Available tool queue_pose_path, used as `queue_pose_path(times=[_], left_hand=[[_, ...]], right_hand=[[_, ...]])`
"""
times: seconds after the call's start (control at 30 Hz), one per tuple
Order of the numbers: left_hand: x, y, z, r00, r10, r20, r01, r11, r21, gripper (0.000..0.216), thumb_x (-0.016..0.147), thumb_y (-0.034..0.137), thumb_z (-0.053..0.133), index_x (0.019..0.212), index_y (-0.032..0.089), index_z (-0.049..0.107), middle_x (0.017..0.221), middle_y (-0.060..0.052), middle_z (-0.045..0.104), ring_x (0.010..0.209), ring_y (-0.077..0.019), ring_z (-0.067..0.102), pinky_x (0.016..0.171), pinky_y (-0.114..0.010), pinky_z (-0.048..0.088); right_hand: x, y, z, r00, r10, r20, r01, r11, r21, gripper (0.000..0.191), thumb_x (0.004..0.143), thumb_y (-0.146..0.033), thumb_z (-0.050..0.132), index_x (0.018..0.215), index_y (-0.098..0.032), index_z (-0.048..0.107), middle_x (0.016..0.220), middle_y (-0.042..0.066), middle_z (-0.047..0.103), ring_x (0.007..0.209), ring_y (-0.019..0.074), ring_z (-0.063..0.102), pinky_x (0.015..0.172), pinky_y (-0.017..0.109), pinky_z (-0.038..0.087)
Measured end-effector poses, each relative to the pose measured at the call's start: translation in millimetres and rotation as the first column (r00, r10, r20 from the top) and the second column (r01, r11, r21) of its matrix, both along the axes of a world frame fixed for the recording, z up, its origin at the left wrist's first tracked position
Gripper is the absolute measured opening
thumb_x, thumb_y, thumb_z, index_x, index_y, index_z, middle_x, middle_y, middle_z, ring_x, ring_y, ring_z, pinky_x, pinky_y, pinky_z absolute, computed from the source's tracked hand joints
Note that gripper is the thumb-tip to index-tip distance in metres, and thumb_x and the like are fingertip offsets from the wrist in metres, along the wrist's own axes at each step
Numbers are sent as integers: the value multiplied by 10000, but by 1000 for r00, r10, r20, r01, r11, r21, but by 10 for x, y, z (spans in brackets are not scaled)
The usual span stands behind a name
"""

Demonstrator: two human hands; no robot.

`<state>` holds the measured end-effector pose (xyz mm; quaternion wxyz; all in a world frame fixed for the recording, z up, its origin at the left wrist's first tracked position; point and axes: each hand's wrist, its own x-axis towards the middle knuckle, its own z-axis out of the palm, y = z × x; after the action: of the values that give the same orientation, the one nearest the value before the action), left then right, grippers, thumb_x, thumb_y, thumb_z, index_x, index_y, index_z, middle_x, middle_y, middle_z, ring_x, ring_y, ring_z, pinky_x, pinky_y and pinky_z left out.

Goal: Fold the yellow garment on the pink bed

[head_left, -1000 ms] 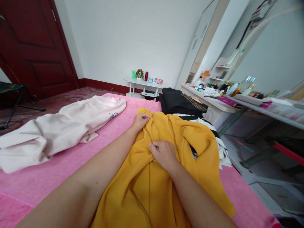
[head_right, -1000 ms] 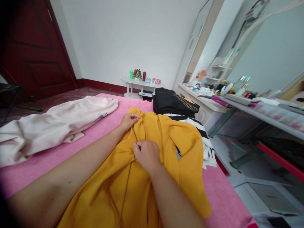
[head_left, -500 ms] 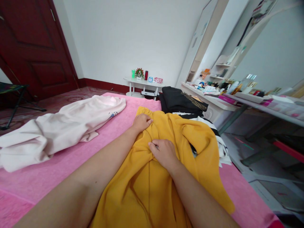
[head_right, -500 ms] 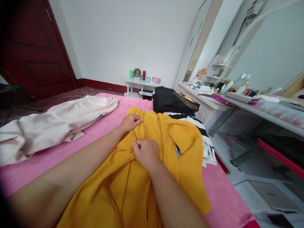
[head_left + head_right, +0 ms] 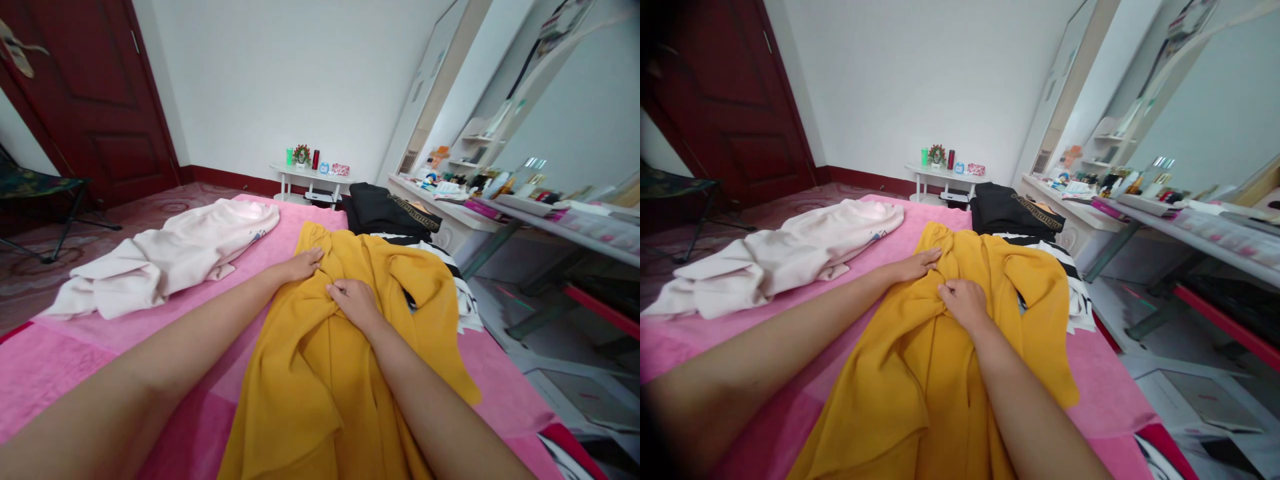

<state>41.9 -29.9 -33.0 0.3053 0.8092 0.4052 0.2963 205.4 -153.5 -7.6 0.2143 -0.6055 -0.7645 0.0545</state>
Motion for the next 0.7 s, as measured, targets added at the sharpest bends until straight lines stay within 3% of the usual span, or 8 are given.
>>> queue_pose_path(times=[0.1,0.23,0.4,0.47,0.53,0.6,0.7], left_hand=[[-310,-375,38,992,-118,36,119,992,-34,463,677,250,675,1137,198,651,1376,-83,494,1308,-232,411,1119,-333,254],[-746,-849,196,940,-339,-32,333,934,-126,521,759,296,636,1272,251,559,1475,-31,359,1370,-223,305,1136,-346,207],[-1080,-1358,469,889,-447,-103,430,890,-150,710,736,248,689,1390,258,412,1482,-54,351,1350,-240,337,1122,-348,245],[-1133,-1518,520,897,-420,-141,408,907,-106,786,725,207,686,1427,272,339,1497,-56,323,1357,-246,322,1125,-360,242],[-1157,-1630,529,911,-376,-169,375,926,-41,814,732,137,643,1448,290,287,1512,-46,290,1371,-246,294,1132,-372,231],[-1162,-1688,507,924,-339,-174,352,935,46,783,750,64,568,1441,315,298,1515,-25,282,1382,-236,272,1136,-380,229],[-1136,-1701,455,924,-317,-215,350,926,142,742,761,7,487,1403,359,363,1520,16,267,1387,-210,265,1130,-384,261]], right_hand=[[-22,-22,23,999,18,-28,-19,999,-34,365,861,-422,477,603,-190,589,564,-41,530,570,105,471,546,221,239],[26,-45,88,991,95,-94,-108,984,-145,353,818,-487,535,654,-180,599,603,-43,535,592,105,477,548,215,261],[208,-174,215,932,240,-272,-326,882,-341,369,778,-501,591,886,-151,633,728,-12,582,656,121,516,594,220,371],[222,-305,258,914,294,-281,-370,887,-277,397,734,-372,664,1056,-150,598,887,24,615,781,145,558,701,248,427],[164,-463,285,917,351,-189,-376,919,-117,512,684,-200,676,1176,-173,540,1083,58,593,971,178,549,857,296,420],[48,-608,290,925,380,-33,-379,925,22,559,681,-77,602,1218,-204,516,1194,65,552,1099,195,499,957,333,372],[-156,-728,263,920,372,127,-385,917,105,529,748,-12,464,1229,-226,517,1222,61,550,1134,191,481,979,339,358]])
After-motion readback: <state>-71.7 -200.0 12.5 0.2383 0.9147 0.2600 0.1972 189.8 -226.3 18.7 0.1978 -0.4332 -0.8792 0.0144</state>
